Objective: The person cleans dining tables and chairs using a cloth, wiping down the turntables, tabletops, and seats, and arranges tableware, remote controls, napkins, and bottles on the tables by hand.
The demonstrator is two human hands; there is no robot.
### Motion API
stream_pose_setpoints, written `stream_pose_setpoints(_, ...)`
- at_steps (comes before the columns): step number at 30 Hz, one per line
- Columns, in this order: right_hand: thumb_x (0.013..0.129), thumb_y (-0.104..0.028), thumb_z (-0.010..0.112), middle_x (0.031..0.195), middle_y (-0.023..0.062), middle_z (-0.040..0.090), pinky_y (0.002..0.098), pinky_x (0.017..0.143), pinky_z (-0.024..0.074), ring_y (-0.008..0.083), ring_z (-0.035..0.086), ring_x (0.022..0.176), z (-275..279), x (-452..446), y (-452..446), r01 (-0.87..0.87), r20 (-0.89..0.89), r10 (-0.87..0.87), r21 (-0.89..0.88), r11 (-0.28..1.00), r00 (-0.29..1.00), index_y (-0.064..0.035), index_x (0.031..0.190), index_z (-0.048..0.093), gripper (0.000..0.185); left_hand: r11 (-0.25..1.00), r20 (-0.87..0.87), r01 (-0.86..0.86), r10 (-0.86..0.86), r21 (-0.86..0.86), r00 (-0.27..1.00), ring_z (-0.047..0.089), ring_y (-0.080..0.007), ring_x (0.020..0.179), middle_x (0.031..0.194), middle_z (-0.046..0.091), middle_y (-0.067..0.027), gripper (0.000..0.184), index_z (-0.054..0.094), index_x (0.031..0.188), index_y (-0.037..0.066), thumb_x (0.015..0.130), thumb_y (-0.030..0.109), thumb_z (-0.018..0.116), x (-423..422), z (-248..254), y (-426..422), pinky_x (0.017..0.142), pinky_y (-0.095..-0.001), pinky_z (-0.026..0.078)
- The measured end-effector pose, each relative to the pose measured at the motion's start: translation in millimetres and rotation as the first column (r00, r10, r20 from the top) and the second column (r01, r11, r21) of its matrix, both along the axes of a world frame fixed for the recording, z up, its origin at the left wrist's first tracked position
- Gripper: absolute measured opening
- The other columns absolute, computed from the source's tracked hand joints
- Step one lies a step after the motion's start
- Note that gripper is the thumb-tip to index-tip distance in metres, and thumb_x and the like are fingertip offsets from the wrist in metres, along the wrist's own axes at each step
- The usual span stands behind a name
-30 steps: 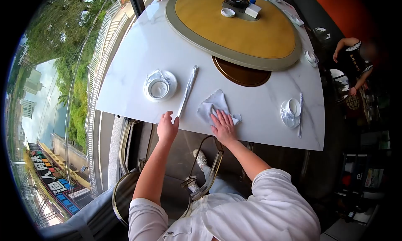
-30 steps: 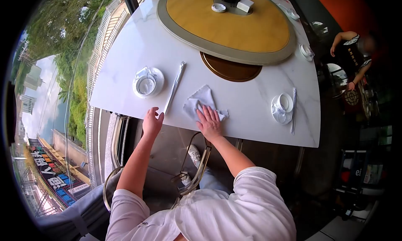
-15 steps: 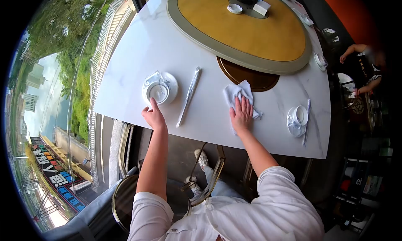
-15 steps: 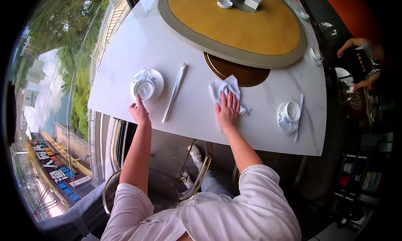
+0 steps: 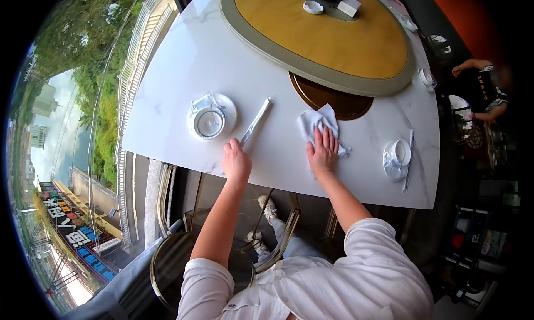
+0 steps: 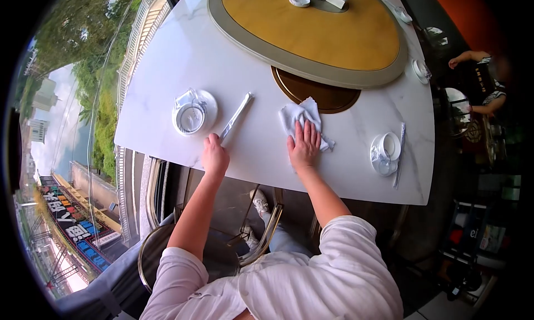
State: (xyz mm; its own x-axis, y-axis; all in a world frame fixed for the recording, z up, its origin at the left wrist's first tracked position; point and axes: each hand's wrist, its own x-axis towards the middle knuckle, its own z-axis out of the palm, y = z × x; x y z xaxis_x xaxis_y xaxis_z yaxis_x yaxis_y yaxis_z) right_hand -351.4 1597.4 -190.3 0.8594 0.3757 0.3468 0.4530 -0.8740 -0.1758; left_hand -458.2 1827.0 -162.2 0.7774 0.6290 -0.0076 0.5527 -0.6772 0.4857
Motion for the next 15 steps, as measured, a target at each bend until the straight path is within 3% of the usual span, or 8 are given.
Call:
stream_pose_setpoints(2, 0.082, -0.03, 0.056, 0.135, 0.0163, 0.039, 0.0498, 0.103, 0.0236, 0.0338, 0.035, 0.125, -2, 1, 6, -0.008, -0.023, 0.007, -0.008, 1.0, 1.0, -0.0111, 0.13, 0.043, 0.054, 0.996, 0.063, -0.037, 0.042, -0.075, 0.997, 0.057, -0.0348, 0.078, 0.086, 0.057, -0.0146, 0.02, 0.046, 0.097, 0.005, 0.077, 0.007, 0.05, -14, 11, 1, 0.065, -0.045, 0.045)
stream_pose_setpoints(4, 0.083, -0.032, 0.054, 0.135, 0.017, 0.038, 0.0507, 0.103, 0.0229, 0.0339, 0.034, 0.125, -7, 6, 16, 0.053, -0.028, -0.054, -0.056, 0.997, 0.998, -0.0111, 0.131, 0.042, 0.054, 0.971, 0.279, -0.002, 0.071, -0.239, 0.958, 0.056, -0.029, 0.07, 0.081, 0.055, -0.0128, 0.024, 0.044, 0.1, 0.004, 0.078, 0.009, 0.052, -34, 21, -1, 0.06, -0.0402, 0.044)
stream_pose_setpoints(5, 0.084, -0.036, 0.052, 0.136, 0.0171, 0.037, 0.0515, 0.103, 0.0216, 0.0347, 0.032, 0.126, -7, 12, 30, 0.033, -0.06, -0.036, -0.048, 0.998, 0.998, -0.0116, 0.131, 0.041, 0.054, 0.947, 0.28, -0.059, 0.152, -0.316, 0.948, 0.052, -0.0215, 0.061, 0.075, 0.053, -0.0095, 0.028, 0.045, 0.103, 0.005, 0.078, 0.013, 0.056, -42, 29, 1, 0.056, -0.0339, 0.042)
stream_pose_setpoints(6, 0.084, -0.036, 0.052, 0.136, 0.0171, 0.037, 0.0515, 0.103, 0.0216, 0.0347, 0.032, 0.126, -9, 22, 48, 0.021, -0.068, -0.025, -0.047, 0.999, 0.997, -0.0116, 0.131, 0.041, 0.054, 0.911, 0.269, -0.136, 0.253, -0.389, 0.929, 0.052, -0.0205, 0.062, 0.074, 0.051, -0.0079, 0.03, 0.046, 0.103, 0.004, 0.08, 0.018, 0.06, -49, 37, 4, 0.058, -0.0321, 0.043)
stream_pose_setpoints(8, 0.085, -0.04, 0.05, 0.138, 0.017, 0.034, 0.0517, 0.104, 0.0203, 0.0352, 0.03, 0.128, -9, 44, 95, -0.014, -0.039, 0.013, -0.037, 0.999, 0.999, -0.0123, 0.131, 0.041, 0.054, 0.764, 0.269, -0.248, 0.481, -0.596, 0.835, 0.045, -0.0101, 0.058, 0.067, 0.048, -0.0013, 0.035, 0.049, 0.101, 0.002, 0.081, 0.025, 0.066, -54, 35, 31, 0.054, -0.0248, 0.039)
stream_pose_setpoints(9, 0.085, -0.041, 0.049, 0.138, 0.0165, 0.034, 0.0517, 0.104, 0.0193, 0.0351, 0.029, 0.128, -12, 58, 120, -0.018, -0.041, 0.017, -0.029, 0.999, 0.999, -0.0134, 0.131, 0.041, 0.054, 0.769, 0.381, -0.283, 0.556, -0.573, 0.739, 0.035, -0.0037, 0.054, 0.062, 0.042, 0.0051, 0.032, 0.054, 0.092, 0.0, 0.081, 0.026, 0.069, -49, 26, 46, 0.049, -0.0211, 0.03)
stream_pose_setpoints(12, 0.086, -0.042, 0.047, 0.14, 0.0136, 0.033, 0.0519, 0.106, 0.0161, 0.0346, 0.026, 0.13, -14, 97, 199, -0.032, -0.104, 0.031, -0.006, 0.999, 0.994, -0.0166, 0.131, 0.042, 0.052, 0.615, 0.256, -0.372, 0.696, -0.695, 0.671, 0.033, -0.0028, 0.046, 0.056, 0.047, 0.0031, 0.041, 0.064, 0.088, -0.001, 0.08, 0.038, 0.068, -35, 21, 90, 0.044, -0.0198, 0.026)
stream_pose_setpoints(15, 0.088, -0.039, 0.045, 0.141, 0.0098, 0.033, 0.051, 0.107, 0.0129, 0.0332, 0.026, 0.131, -20, 103, 247, -0.281, -0.117, 0.281, 0.012, 0.96, 0.953, -0.0219, 0.132, 0.041, 0.047, 0.645, 0.165, -0.42, 0.648, -0.638, 0.744, 0.03, -0.0032, 0.039, 0.062, 0.056, -0.0021, 0.053, 0.064, 0.096, -0.002, 0.078, 0.047, 0.067, -23, -5, 118, 0.035, -0.0229, 0.021)
